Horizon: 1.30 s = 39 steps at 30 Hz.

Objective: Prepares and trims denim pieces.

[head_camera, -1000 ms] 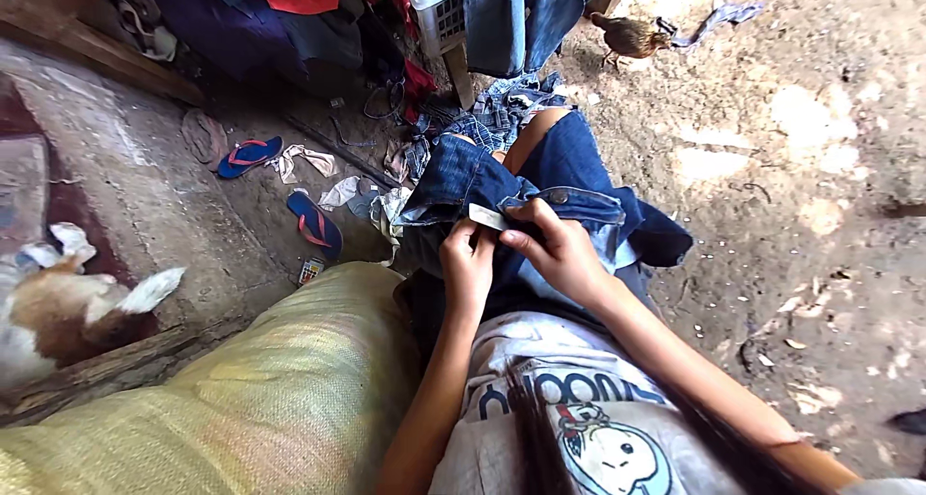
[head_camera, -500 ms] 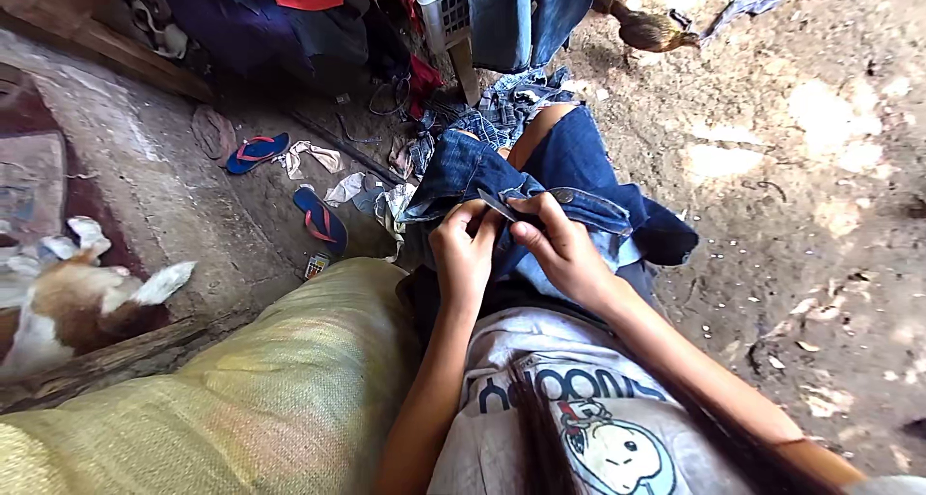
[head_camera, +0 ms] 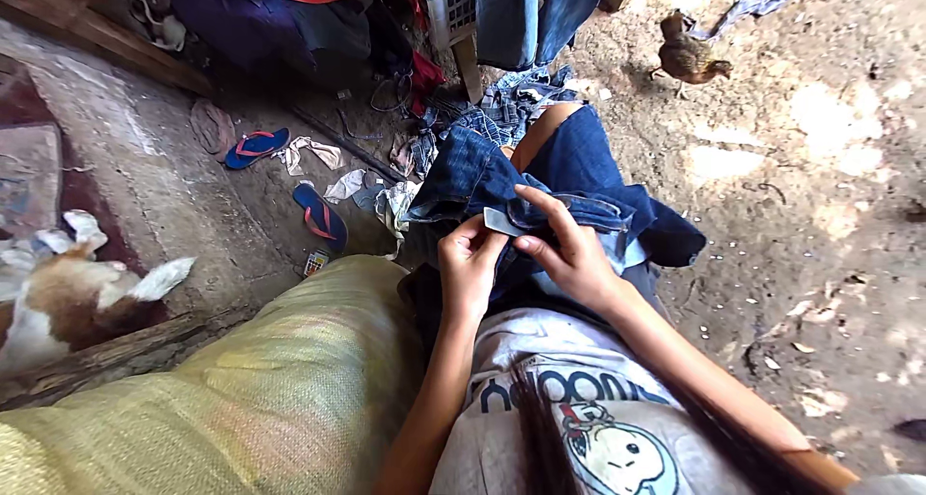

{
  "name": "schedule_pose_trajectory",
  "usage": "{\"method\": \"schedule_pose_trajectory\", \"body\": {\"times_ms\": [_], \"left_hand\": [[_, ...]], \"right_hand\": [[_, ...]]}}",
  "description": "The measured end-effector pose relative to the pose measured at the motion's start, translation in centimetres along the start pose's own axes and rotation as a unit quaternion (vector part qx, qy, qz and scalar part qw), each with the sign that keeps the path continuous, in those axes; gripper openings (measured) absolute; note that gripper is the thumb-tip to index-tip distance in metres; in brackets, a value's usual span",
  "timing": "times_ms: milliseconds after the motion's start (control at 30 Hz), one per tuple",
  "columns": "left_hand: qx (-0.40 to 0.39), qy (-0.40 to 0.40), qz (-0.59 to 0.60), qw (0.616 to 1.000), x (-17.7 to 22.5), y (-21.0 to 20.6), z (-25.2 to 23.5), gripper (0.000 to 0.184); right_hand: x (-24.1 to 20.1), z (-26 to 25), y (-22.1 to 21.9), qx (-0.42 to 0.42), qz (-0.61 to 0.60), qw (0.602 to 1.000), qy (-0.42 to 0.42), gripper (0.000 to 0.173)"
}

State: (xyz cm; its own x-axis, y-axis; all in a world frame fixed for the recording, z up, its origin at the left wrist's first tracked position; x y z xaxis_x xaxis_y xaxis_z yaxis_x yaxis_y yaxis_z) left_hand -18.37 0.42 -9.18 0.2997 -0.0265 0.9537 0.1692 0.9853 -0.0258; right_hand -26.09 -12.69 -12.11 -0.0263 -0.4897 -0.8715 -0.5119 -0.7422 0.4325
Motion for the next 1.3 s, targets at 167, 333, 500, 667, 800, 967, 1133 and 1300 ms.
{"method": "schedule_pose_trajectory", "body": {"times_ms": [167, 333, 500, 667, 800, 967, 1133, 1300], "left_hand": [[-0.013, 0.041, 0.030, 0.999, 0.3, 0.1, 0.5, 0.017], [-0.010, 0.034, 0.019, 0.999, -0.2, 0.1, 0.9, 0.016], [-0.008, 0.020, 0.025, 0.999, -0.1, 0.4, 1.1, 0.018], [-0.015, -0.003, 0.005, 1.000, -0.3, 0.4, 1.4, 0.016], [-0.008, -0.055, -0.041, 0.998, -1.7, 0.2, 1.2, 0.012], [-0.035, -0.050, -0.061, 0.996, -2.3, 0.5, 0.3, 0.007], [-0.038, -0.031, -0.076, 0.996, -2.1, 0.8, -0.1, 0.005], [-0.042, 0.023, -0.091, 0.995, -1.6, 0.6, 0.0, 0.014]], "right_hand": [[0.3, 0.7, 0.0, 0.020, 0.009, 1.000, 0.010, 0.056], [0.8, 1.1, 0.0, 0.028, 0.002, 1.000, 0.005, 0.060], [0.7, 0.7, -0.1, 0.010, -0.019, 1.000, 0.004, 0.059], [1.3, 1.5, 0.1, 0.011, -0.031, 0.999, -0.007, 0.060], [1.1, 0.2, -0.7, -0.012, -0.076, 0.995, -0.057, 0.051], [1.3, -1.5, 0.3, -0.109, -0.287, 0.915, -0.260, 0.013], [1.0, -1.4, 0.5, -0.129, -0.262, 0.923, -0.252, 0.016], [0.9, -0.4, 0.4, -0.100, -0.027, 0.987, -0.121, 0.053]]}}
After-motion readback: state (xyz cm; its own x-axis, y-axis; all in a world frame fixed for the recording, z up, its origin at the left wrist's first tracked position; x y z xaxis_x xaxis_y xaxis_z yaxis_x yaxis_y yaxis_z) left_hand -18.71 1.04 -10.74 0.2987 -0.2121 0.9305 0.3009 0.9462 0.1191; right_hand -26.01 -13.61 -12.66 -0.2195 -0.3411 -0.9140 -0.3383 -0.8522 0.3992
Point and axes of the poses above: each hand's wrist, its own z-axis away from the middle knuckle, its own y-axis out of the back of the hand, x = y × z, the point moved 1 cm from there along -z, towards the middle knuckle, and after that the axes turned 11 degrees about x, right-handed, at the moved point
